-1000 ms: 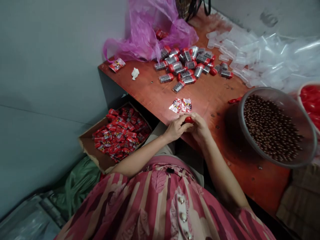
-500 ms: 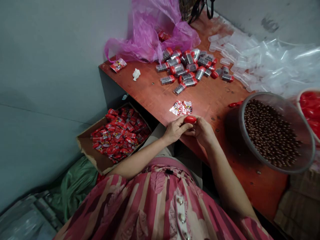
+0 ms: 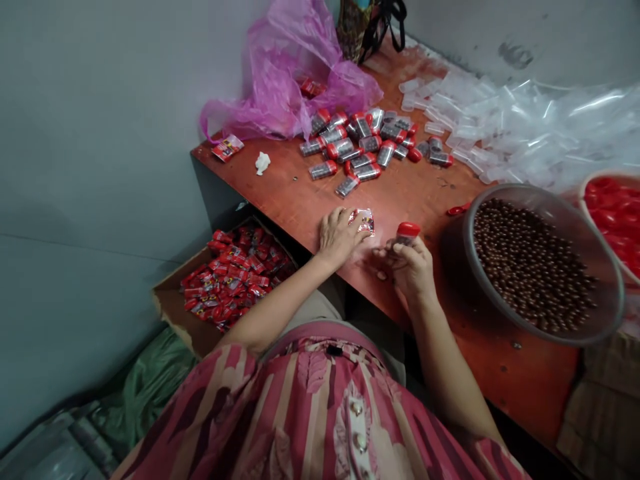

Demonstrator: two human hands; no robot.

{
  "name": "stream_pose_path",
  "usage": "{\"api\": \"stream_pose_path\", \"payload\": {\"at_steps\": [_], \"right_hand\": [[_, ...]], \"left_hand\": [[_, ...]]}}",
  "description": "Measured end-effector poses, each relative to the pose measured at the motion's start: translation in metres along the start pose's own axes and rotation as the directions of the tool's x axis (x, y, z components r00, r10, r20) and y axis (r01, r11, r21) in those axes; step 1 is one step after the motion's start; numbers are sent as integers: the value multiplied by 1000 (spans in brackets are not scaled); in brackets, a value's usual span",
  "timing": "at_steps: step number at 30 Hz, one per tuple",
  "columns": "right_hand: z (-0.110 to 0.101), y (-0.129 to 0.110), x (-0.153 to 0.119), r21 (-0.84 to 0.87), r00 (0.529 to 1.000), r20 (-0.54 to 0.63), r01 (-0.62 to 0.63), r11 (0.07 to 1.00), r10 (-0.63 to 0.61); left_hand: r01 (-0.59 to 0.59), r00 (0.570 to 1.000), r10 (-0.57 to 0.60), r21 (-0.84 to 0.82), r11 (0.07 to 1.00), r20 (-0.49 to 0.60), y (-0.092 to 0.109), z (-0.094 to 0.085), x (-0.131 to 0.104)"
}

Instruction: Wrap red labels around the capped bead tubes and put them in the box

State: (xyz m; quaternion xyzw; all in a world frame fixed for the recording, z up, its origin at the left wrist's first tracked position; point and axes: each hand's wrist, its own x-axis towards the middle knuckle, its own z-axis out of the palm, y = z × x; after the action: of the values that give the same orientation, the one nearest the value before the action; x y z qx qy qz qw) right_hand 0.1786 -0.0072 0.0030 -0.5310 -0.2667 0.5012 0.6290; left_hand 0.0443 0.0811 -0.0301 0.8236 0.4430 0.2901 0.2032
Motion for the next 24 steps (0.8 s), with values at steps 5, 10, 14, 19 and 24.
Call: {"api": "stream_pose_path", "payload": {"at_steps": [5,10,14,19,24], "right_hand": [[4,0,14,-164,996,-78,21,986,-34],[4,0,32,-316,985,-149,38,948,-89],[5,-7,43,-237,995,-96,9,972,-33],[10,-20,42,-176,997,-73,17,984,-30],[20,-18,33,-170,998,-65,5,986,-16]], "left_hand": [[3,1000,-3,89,996,2,-4,12,5],[-66,993,71,47,997,-97,-3,10,-2],[-142,982,135,-43,989,-135,3,1,-9],[6,993,-60,-473,881,-98,9,-12,-16],[298,954,-161,-841,451,251,20,-11,-22]]}}
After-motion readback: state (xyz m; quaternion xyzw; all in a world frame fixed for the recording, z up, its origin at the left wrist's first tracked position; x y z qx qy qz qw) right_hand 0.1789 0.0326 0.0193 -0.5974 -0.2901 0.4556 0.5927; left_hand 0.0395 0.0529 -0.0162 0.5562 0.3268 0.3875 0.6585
